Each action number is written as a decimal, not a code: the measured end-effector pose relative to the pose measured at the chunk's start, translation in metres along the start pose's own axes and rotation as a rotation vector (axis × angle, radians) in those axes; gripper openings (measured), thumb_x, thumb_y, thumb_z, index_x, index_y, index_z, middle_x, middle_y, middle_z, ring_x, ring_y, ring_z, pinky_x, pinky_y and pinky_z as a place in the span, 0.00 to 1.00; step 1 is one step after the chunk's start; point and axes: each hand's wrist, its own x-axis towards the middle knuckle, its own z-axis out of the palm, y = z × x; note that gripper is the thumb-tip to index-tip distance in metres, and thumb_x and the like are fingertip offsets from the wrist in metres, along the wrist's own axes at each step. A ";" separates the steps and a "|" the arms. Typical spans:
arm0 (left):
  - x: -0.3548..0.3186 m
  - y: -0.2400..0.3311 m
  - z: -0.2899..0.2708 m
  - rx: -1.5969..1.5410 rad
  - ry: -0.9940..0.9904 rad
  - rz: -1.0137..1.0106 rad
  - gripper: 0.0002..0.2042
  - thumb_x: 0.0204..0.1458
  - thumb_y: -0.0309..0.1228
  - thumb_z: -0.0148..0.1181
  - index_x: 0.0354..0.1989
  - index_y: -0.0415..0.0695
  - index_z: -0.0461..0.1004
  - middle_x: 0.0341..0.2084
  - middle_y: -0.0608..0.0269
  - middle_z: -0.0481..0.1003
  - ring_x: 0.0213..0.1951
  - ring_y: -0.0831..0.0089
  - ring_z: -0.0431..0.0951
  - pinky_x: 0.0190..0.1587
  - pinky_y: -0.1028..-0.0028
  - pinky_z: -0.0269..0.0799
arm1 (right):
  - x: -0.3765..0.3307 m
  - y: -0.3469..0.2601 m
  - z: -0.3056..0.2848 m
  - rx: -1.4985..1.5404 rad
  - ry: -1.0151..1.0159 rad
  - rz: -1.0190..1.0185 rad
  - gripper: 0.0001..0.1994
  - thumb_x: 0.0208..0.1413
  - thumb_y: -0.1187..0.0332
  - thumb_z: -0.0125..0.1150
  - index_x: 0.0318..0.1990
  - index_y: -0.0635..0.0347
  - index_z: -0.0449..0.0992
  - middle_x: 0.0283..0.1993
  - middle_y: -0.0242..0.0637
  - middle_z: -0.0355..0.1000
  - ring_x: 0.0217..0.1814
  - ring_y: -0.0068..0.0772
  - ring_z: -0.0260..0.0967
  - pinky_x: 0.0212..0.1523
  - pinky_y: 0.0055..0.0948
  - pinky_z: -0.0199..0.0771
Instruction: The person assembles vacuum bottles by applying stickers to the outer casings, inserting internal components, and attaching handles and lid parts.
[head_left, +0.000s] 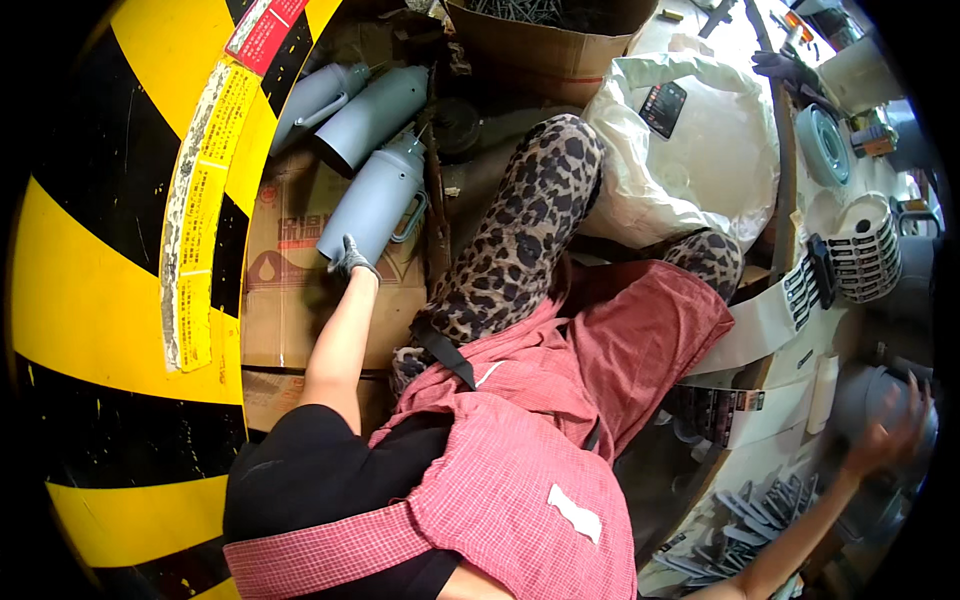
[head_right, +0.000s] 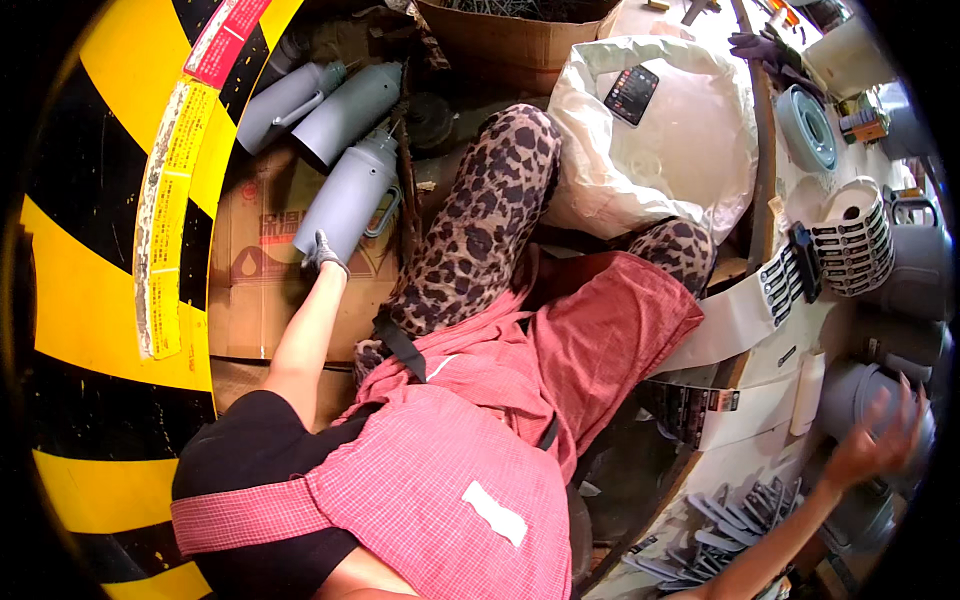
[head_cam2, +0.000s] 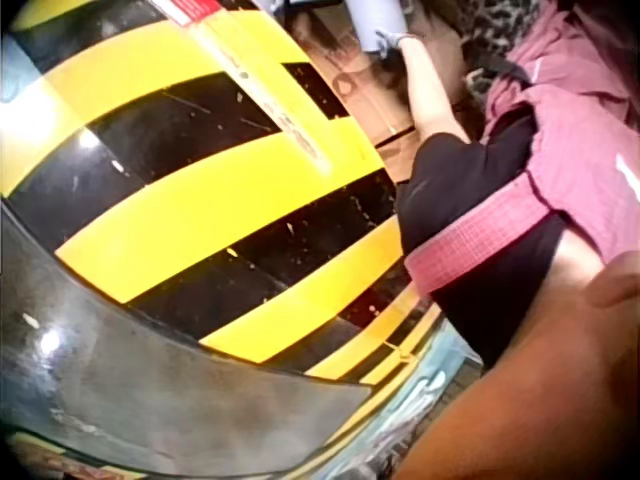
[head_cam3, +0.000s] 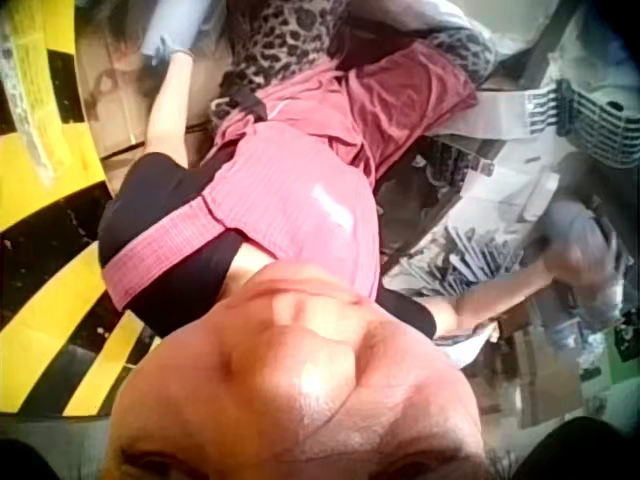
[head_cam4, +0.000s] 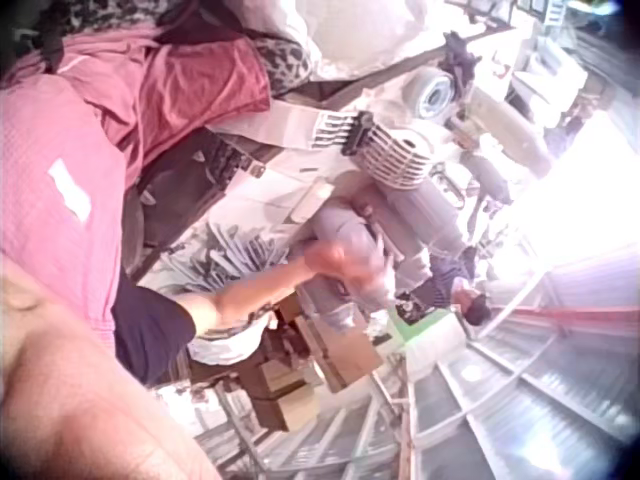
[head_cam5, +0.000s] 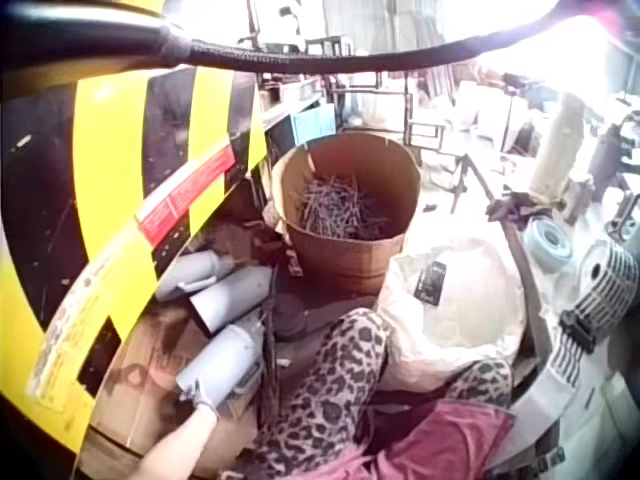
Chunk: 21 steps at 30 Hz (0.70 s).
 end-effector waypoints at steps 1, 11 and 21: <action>0.009 0.002 -0.007 0.008 0.002 -0.003 0.34 0.61 0.46 0.61 0.72 0.42 0.59 0.67 0.56 0.66 0.63 0.59 0.71 0.63 0.61 0.69 | 0.039 -0.079 -0.010 0.054 -0.046 -0.005 0.13 0.61 0.67 0.64 0.53 0.50 0.81 0.60 0.35 0.74 0.59 0.39 0.72 0.62 0.39 0.70; -0.115 0.064 -0.015 -0.274 -0.861 0.226 0.26 0.68 0.44 0.49 0.68 0.41 0.62 0.64 0.57 0.68 0.63 0.59 0.69 0.67 0.57 0.66 | 0.118 -0.331 -0.024 0.920 0.049 -0.047 0.16 0.45 0.75 0.69 0.45 0.54 0.82 0.59 0.36 0.73 0.64 0.38 0.66 0.70 0.50 0.61; -0.350 0.108 0.044 0.724 -1.554 0.326 0.23 0.70 0.40 0.46 0.66 0.37 0.62 0.52 0.59 0.75 0.47 0.71 0.76 0.52 0.73 0.76 | 0.237 -0.297 -0.060 2.023 0.268 0.484 0.55 0.50 0.38 0.65 0.74 0.70 0.49 0.69 0.52 0.60 0.71 0.46 0.61 0.69 0.45 0.62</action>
